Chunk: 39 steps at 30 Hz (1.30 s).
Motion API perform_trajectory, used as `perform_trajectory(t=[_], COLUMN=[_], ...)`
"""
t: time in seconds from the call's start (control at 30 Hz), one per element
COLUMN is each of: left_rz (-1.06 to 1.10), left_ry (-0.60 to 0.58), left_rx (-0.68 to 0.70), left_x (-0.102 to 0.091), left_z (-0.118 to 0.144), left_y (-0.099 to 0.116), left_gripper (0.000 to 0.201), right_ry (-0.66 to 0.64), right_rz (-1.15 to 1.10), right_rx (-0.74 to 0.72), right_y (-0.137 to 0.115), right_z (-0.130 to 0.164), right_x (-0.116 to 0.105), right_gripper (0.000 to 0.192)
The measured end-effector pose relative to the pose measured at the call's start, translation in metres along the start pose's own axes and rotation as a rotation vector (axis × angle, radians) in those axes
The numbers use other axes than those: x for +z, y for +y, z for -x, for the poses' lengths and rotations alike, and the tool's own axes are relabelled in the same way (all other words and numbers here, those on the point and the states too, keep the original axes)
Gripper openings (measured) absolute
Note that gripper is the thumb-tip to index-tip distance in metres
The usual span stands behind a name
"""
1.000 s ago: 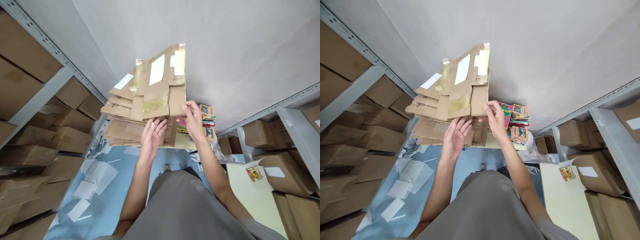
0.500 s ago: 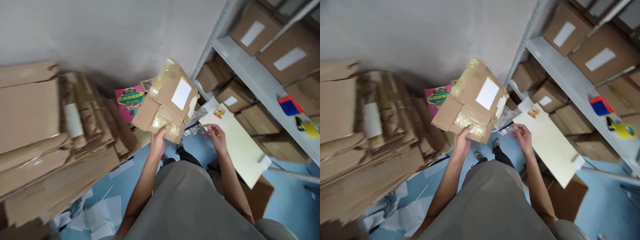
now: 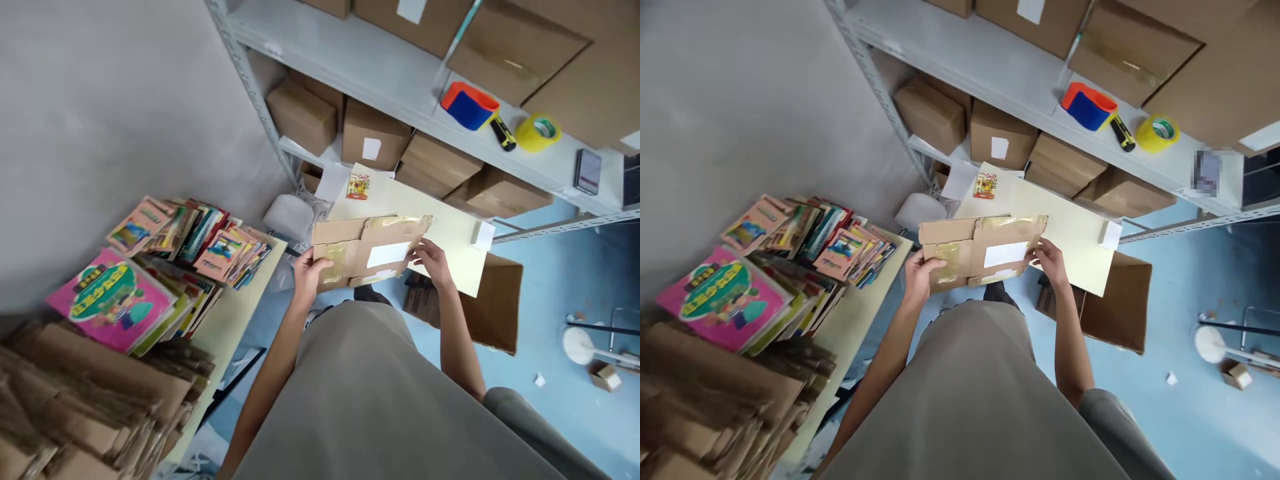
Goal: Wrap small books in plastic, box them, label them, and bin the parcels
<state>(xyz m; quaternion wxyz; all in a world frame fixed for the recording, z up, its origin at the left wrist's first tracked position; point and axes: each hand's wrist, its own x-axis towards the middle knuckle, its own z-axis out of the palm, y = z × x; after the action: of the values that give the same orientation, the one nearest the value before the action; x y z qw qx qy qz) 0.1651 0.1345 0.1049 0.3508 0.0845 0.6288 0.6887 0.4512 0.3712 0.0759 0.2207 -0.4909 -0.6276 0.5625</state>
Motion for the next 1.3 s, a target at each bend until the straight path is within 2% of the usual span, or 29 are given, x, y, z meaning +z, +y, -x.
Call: perform_trajectory(t=[0.13,0.3,0.4,0.47,0.6,0.7,0.8,0.9,1.0,1.17,1.3], left_rz=[-0.185,-0.366,-0.428,-0.449,-0.492,-0.542,-0.609,-0.650,-0.642,-0.580,-0.640], left_ry=[-0.032,-0.081,-0.193,-0.266,-0.416,-0.560,-0.640,-0.607,-0.568,-0.586,-0.554], left_rx=[0.014,0.027,0.030,0.036,0.054,0.076,0.074,0.087,0.077,-0.059,-0.046], left_x=[0.071,0.159,0.198,0.215,0.230,0.236,0.243,0.245,0.238,0.221,0.227], left_z=[-0.058,-0.121,-0.142,-0.151,-0.165,-0.176,-0.186,-0.192,-0.193,-0.187,-0.188], left_y=[-0.020,-0.056,-0.075,-0.083,-0.091,-0.101,-0.117,-0.133,-0.140,-0.143,-0.150], left_gripper=[0.023,0.028,0.029,0.031,0.034,0.039,0.047,0.052,0.054,0.074,0.082], right_ry=[0.021,0.100,0.162,0.198,0.233,0.178,0.132,0.087,0.093,0.137,0.068], right_rz=[-0.029,0.041,0.096,0.110,0.062,0.003,-0.016,-0.016,-0.038,-0.100,-0.114], right_rx=[0.012,0.053,0.046,0.063,0.153,0.156,0.133,0.116,0.120,0.143,0.157], right_y=[0.023,0.049,0.062,0.070,0.086,0.095,0.100,0.099,0.093,0.082,0.089], right_z=[-0.033,-0.067,-0.076,-0.078,-0.078,-0.080,-0.081,-0.082,-0.085,-0.109,-0.141], right_x=[-0.047,-0.101,-0.122,-0.130,-0.134,-0.126,-0.114,-0.111,-0.120,-0.134,-0.128], right_gripper=[0.041,0.042,0.040,0.038,0.045,0.059,0.068,0.064,0.061,0.075,0.091])
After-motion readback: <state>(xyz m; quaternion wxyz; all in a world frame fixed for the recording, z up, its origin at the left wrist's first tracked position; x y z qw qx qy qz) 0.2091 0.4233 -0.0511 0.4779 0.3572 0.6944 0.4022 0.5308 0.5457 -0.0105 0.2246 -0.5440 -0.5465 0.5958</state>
